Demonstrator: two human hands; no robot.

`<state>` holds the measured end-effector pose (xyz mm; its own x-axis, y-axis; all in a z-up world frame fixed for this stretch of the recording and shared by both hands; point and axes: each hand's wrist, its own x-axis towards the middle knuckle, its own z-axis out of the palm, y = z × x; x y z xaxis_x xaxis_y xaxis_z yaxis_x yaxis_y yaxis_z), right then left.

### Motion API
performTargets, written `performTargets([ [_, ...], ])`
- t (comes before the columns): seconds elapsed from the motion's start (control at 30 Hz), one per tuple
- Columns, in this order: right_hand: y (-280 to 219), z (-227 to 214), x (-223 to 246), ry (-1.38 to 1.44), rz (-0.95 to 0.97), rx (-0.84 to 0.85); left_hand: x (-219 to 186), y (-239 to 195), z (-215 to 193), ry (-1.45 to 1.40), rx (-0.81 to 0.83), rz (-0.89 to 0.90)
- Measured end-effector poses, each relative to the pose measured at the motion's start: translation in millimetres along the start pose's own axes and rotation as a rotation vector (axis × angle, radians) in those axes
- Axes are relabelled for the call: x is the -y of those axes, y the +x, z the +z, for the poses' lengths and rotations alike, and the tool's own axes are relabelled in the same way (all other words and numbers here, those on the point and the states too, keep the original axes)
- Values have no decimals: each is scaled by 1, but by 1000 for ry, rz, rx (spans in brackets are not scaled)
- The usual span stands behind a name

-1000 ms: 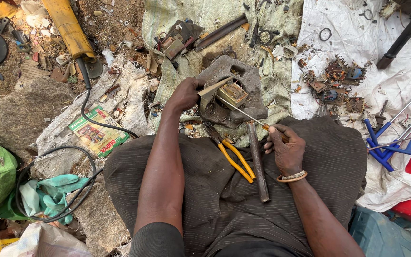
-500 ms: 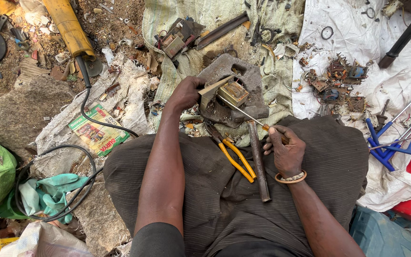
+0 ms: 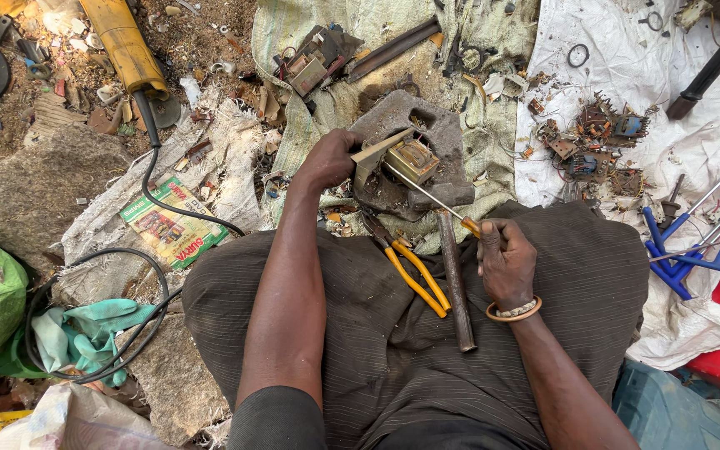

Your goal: The person sits on the ground and uses a screwdriver and pliers to disassemble a small electronic component. They remove screws and separate parts of the device while surrounded by scrap materials and tools.

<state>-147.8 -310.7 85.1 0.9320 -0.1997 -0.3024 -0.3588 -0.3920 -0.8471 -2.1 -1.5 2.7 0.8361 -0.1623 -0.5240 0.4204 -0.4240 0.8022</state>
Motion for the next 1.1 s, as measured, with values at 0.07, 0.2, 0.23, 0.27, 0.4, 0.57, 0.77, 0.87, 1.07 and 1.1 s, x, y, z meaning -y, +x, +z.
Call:
performTargets([
  [0.07,0,1,2,-49,-39,-8,-1,0,0,26,-13,22],
  [0.2,-5,5,4,-19,-342,-53,1,0,1,63,33,-67],
  [0.23,-6,7,5,-23,-386,-69,2,0,2,69,13,-19],
  [0.27,-6,9,7,-27,-432,-85,4,2,2,75,-7,31],
  [0.4,-7,10,11,-214,-674,-135,14,11,5,119,3,66],
  [0.57,-5,6,15,-267,-667,-134,17,9,4,-41,-36,112],
  [0.77,-8,6,18,-237,-562,-104,-11,-35,-25,126,-349,-55],
  [0.87,-8,5,24,-244,-477,-101,-23,-88,-34,682,-500,-25],
  [1.07,-10,5,25,-243,-517,-101,-32,-153,73,680,224,303],
  [1.1,-13,5,24,-238,-492,-92,-34,-152,101,793,334,357],
])
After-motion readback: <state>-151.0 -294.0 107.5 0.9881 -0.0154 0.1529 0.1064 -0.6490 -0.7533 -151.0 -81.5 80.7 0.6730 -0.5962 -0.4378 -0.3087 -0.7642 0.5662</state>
